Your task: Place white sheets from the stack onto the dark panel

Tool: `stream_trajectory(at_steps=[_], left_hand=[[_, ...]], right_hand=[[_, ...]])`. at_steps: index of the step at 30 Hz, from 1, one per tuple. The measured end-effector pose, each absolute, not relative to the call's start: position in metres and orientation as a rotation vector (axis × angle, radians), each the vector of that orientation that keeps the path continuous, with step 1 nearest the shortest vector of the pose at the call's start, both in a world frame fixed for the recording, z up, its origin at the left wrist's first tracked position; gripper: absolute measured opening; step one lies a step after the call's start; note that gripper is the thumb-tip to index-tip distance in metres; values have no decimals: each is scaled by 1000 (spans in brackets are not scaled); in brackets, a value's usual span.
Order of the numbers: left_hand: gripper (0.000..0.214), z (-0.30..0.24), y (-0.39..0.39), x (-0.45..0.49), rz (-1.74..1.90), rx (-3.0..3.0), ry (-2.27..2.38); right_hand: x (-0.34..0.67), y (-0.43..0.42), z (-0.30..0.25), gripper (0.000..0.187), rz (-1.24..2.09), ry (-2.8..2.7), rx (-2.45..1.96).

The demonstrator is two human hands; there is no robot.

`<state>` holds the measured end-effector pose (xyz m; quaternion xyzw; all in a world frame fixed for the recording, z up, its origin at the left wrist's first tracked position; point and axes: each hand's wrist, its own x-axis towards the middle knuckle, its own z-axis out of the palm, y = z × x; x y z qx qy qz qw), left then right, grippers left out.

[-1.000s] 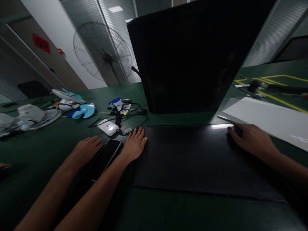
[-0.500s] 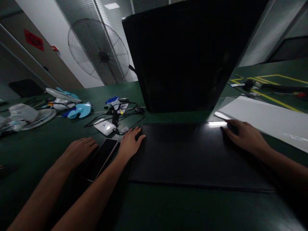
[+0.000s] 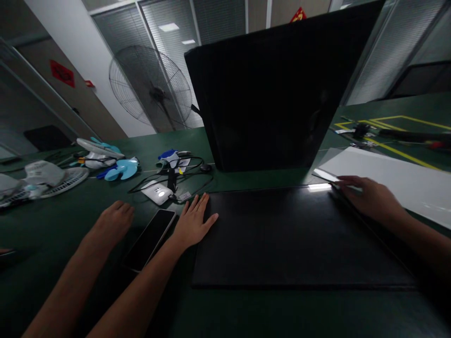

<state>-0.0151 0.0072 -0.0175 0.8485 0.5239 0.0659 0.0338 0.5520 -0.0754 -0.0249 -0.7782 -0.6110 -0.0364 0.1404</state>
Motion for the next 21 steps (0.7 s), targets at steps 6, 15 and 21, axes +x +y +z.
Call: stream_trajectory(at_steps=[6,15,21], left_hand=[[70,-19,10,-18,411,2512,1581],[68,-22,15,-14,345,2609,1483],[70,-24,17,-14,250,2668,1488]], right_hand=[[616,-81,-33,68,-95,-1756,-2433],[587,-96,-4,51,-208,-1706,-2697],[540,-113,34,53,-473,-1528,-2704]])
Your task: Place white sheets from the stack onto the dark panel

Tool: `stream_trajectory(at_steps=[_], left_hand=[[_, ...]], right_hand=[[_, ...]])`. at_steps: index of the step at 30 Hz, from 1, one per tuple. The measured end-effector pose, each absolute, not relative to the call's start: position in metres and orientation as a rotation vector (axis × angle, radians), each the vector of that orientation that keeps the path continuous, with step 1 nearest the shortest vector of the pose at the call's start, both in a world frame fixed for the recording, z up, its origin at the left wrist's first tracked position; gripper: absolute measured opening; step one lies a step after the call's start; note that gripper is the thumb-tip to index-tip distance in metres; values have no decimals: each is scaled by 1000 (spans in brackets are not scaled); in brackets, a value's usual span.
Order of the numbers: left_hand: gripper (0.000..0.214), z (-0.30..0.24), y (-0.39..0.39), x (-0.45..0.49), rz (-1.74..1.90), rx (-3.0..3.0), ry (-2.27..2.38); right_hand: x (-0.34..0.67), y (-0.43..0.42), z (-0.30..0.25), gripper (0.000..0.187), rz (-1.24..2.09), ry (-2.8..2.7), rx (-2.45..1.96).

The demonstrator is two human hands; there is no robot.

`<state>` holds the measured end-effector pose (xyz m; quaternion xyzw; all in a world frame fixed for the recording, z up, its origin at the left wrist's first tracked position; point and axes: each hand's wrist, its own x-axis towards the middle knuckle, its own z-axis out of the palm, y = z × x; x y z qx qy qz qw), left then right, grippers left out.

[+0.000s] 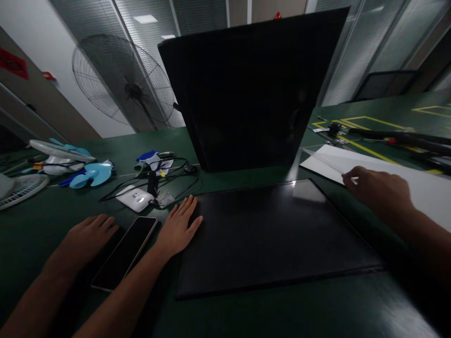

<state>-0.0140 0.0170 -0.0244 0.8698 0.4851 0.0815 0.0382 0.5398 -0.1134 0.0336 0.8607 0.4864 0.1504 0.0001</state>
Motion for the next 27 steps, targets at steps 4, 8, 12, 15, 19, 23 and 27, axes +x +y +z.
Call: stream_trajectory(at_steps=[4,8,12,15,19,23,27], left_hand=[[74,-24,16,-16,227,2667,1473],[69,-22,14,-17,275,2631,1454],[66,-22,14,-20,342,2588,1414],[67,-25,16,-24,365,2590,1379],[72,-27,17,-25,318,2682,1354],[84,-25,16,-22,275,2719,1395],[79,-22,15,-22,282,2695,1398]], right_hand=[[489,-128,60,47,648,1674,2623],[413,-149,64,35,530,2342,2091],[334,-169,35,38,206,2890,1509],[293,-179,12,55,-16,2977,1383],[276,-182,12,71,-338,3012,1241],[317,-164,20,69,-396,3019,1363],[429,-126,8,59,89,2628,2119]])
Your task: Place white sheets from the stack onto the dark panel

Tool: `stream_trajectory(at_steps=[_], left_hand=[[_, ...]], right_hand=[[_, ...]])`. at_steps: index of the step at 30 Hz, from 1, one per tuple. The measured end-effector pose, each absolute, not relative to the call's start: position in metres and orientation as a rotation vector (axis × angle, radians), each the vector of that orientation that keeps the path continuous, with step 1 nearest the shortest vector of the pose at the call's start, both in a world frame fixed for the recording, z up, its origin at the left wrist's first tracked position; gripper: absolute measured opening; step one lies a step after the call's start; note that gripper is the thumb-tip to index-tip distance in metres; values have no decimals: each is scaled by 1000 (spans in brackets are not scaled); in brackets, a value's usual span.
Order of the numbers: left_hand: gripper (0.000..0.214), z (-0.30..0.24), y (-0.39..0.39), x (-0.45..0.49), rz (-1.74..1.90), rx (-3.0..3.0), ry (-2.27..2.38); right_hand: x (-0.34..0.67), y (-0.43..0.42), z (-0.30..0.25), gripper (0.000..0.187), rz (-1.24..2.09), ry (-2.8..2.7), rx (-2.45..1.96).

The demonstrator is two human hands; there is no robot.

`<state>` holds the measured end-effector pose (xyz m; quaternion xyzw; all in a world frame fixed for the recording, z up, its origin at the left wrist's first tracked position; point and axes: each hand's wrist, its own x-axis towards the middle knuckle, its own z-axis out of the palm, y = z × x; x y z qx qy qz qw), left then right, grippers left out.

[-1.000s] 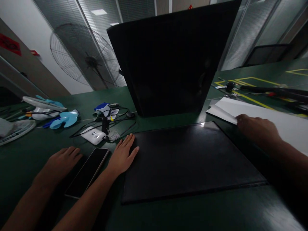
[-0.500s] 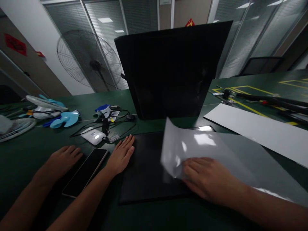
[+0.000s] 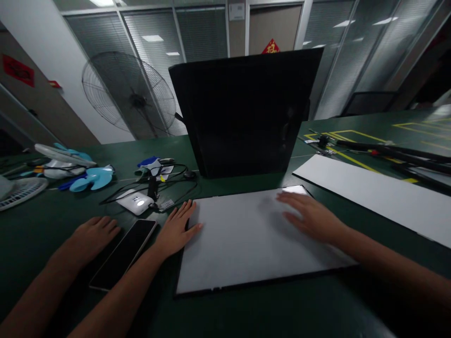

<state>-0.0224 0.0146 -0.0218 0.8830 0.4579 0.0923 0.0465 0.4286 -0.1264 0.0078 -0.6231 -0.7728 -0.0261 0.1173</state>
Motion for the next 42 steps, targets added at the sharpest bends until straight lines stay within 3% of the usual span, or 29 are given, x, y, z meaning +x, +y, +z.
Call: stream_trajectory(at_steps=[5,10,15,23,27,31,35,39,42], left_hand=[[74,-25,16,-25,283,2702,1393],[72,-33,18,-28,315,2751,1398],[73,-33,17,-27,303,2754,1388],[73,-26,13,-25,288,2719,1411],[72,-25,13,-25,303,2721,1404],[71,-25,12,-24,299,2703,1423],[65,-26,12,-26,342,2709,1401],[68,-27,13,-28,332,2733,1370],[76,-29,14,-27,321,2750,1375]], right_hand=[[575,-112,-7,81,-244,-1752,-2301],[630,-125,-10,70,-53,-1668,-2490],[624,-126,-7,55,-58,-1657,-2569],[562,-138,28,78,-458,-1518,-2683],[503,-144,42,72,-545,-1594,-2640],[438,-157,44,51,-482,-1956,-2407],[376,-175,26,27,-482,-2564,-1627],[332,-189,2,39,-663,-2654,-1095],[314,-192,2,38,-502,-2635,-1025]])
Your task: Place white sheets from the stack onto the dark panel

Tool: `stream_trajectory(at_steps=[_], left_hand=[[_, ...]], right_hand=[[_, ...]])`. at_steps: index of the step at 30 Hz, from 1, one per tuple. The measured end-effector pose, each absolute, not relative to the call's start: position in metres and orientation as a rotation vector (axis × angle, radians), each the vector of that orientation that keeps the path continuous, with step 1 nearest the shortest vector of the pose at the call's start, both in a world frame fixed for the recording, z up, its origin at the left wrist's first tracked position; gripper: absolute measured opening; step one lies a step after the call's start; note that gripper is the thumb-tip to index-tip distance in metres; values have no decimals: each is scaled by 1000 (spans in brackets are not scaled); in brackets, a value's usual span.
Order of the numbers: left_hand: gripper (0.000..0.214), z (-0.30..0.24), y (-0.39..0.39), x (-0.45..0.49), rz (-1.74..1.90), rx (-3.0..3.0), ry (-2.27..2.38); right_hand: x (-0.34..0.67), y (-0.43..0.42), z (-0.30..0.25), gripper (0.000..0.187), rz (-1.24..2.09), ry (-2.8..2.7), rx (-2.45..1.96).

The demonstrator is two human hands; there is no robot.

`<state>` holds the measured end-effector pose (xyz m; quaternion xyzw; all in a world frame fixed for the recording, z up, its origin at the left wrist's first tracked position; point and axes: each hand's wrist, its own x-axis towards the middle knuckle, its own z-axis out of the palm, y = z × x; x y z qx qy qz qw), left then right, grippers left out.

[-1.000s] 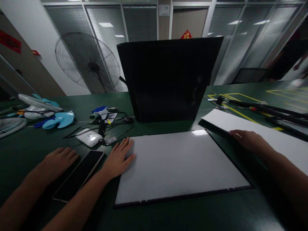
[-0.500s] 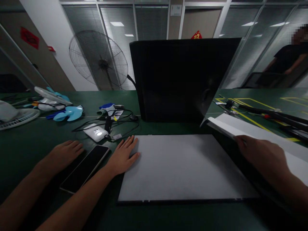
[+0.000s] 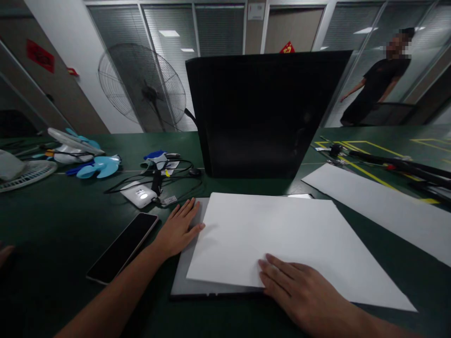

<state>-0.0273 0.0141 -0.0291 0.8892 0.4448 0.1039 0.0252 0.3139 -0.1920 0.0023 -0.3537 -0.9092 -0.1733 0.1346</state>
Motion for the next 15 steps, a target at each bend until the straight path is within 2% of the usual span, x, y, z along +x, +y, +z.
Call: stream_trajectory(at_steps=[4,7,11,15], left_hand=[[86,-34,17,-27,329,2760,1376],[85,-36,17,-29,332,2764,1357],[83,-35,16,-30,346,2762,1336],[72,-31,14,-29,310,2764,1323]], right_hand=[[310,-188,21,38,-133,-2766,-952],[334,-175,23,46,107,-2722,-1072],[416,-140,6,49,-29,-2317,-1760],[524,-110,-9,65,-179,-1975,-2163]])
